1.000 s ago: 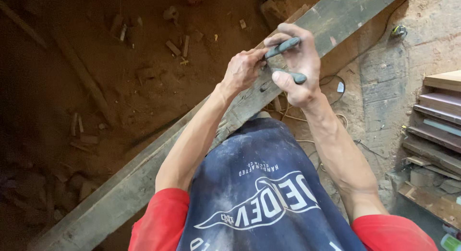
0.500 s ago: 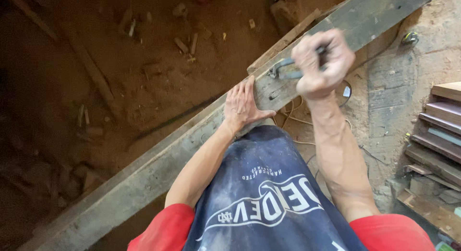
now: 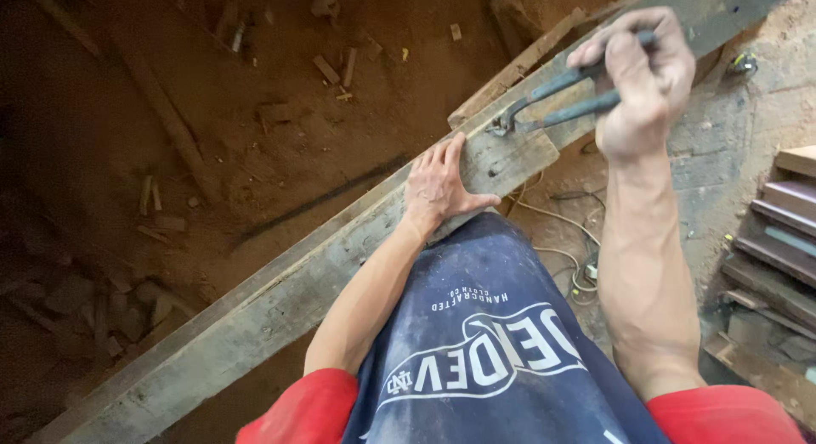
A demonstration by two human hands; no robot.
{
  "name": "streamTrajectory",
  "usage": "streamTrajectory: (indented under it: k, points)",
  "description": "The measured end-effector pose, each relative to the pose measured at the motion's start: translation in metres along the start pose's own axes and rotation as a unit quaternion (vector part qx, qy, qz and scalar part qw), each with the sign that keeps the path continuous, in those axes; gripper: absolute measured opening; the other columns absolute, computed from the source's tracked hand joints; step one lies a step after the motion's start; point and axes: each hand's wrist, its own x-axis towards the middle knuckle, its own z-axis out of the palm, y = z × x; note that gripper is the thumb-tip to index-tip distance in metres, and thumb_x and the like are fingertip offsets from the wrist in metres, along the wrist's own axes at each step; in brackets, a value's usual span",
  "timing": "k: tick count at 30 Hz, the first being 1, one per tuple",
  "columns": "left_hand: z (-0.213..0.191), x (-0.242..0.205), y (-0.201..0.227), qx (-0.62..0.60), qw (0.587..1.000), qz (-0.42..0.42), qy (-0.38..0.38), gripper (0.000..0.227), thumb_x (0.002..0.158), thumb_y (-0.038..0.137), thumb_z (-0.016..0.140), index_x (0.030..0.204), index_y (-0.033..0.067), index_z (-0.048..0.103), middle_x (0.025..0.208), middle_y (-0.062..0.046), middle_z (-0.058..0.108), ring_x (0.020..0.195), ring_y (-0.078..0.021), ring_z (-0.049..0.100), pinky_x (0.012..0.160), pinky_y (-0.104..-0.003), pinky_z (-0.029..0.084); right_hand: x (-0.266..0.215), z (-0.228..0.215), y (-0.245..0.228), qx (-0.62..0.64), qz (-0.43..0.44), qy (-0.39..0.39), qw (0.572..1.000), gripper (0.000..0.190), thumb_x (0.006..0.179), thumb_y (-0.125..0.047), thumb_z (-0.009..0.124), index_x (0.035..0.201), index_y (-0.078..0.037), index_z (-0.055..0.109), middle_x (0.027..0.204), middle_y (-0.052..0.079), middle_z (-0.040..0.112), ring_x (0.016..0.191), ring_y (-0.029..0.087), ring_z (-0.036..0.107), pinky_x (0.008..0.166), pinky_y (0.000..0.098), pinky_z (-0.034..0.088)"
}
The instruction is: The person uses a hatchet and pliers to remove nails from a long wooden plank. They strike the wood to loosen nails, then pull them out with pliers, repeating the process along the plank.
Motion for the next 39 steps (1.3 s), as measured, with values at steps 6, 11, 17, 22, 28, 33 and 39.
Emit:
streamTrajectory:
  k: [6,11,17,22,28,33,39]
  points:
    - [-0.007,0.002,0.004,-0.002,1.0,0.0,-0.013,0.128,0.052,0.078,0.084,0.147,0.0037,0.042,0.138,-0.016,0.057,0.131,-0.0329,0.053,0.111,-0.046,0.039,-0.047,0.001,-0.068,-0.286,0.161,-0.04,0.944,0.029,0.114,-0.03,0.055,0.121,-0.002,0.058,0.086,0.009,0.054,0.074,0.014,0.052,0.063,0.0278,0.044]
    - [-0.007,0.002,0.006,-0.007,1.0,-0.007,-0.016,0.126,0.054,0.078,0.084,0.148,0.0057,0.041,0.138,-0.015,0.057,0.131,-0.0338,0.054,0.112,-0.046,0.04,-0.063,-0.015,-0.082,-0.192,0.251,-0.044,0.948,0.029,0.115,-0.021,0.057,0.139,-0.004,0.055,0.102,0.014,0.063,0.094,0.02,0.066,0.076,0.0327,0.064]
    - [-0.001,0.004,0.003,-0.007,1.0,-0.01,-0.005,0.124,0.053,0.078,0.084,0.146,0.0067,0.042,0.137,-0.017,0.057,0.127,-0.0356,0.055,0.108,-0.047,0.042,-0.061,-0.032,-0.072,0.032,0.282,-0.154,0.947,0.047,0.105,0.005,0.047,0.15,-0.006,0.038,0.133,0.025,0.063,0.124,0.033,0.067,0.096,0.0445,0.065]
    - [0.011,0.011,-0.003,-0.049,0.998,-0.035,-0.015,0.101,0.076,0.063,0.082,0.153,0.0137,0.038,0.137,-0.015,0.059,0.123,-0.0329,0.06,0.105,-0.046,0.049,-0.031,-0.039,-0.058,0.052,0.227,-0.311,0.922,0.072,0.092,0.015,0.04,0.158,-0.011,0.027,0.142,0.033,0.054,0.124,0.038,0.065,0.092,0.0461,0.062]
    - [0.024,0.047,0.012,-0.132,0.985,0.065,0.092,0.064,0.096,0.02,0.071,0.154,0.0234,0.044,0.143,-0.013,0.061,0.121,-0.034,0.066,0.098,-0.046,0.057,-0.011,-0.053,-0.053,0.166,0.315,-0.276,0.893,0.086,0.092,0.018,0.043,0.17,-0.014,0.023,0.141,0.033,0.054,0.117,0.037,0.067,0.092,0.0456,0.064]
    - [0.016,0.064,0.011,-0.184,0.976,0.083,0.088,0.047,0.093,0.014,0.072,0.138,0.0244,0.061,0.12,-0.011,0.076,0.096,-0.0315,0.076,0.081,-0.043,0.06,-0.01,-0.058,-0.054,0.051,0.266,-0.324,0.907,0.081,0.093,0.02,0.042,0.164,-0.013,0.023,0.143,0.031,0.053,0.121,0.038,0.067,0.092,0.0462,0.066]
    - [0.006,0.072,0.009,-0.186,0.98,0.055,0.033,0.055,0.089,0.001,0.065,0.138,0.0244,0.064,0.1,-0.016,0.076,0.085,-0.0335,0.075,0.073,-0.044,0.058,-0.02,-0.045,-0.057,0.049,0.215,-0.331,0.917,0.072,0.097,0.018,0.042,0.159,-0.015,0.023,0.142,0.028,0.053,0.117,0.037,0.07,0.086,0.045,0.064]
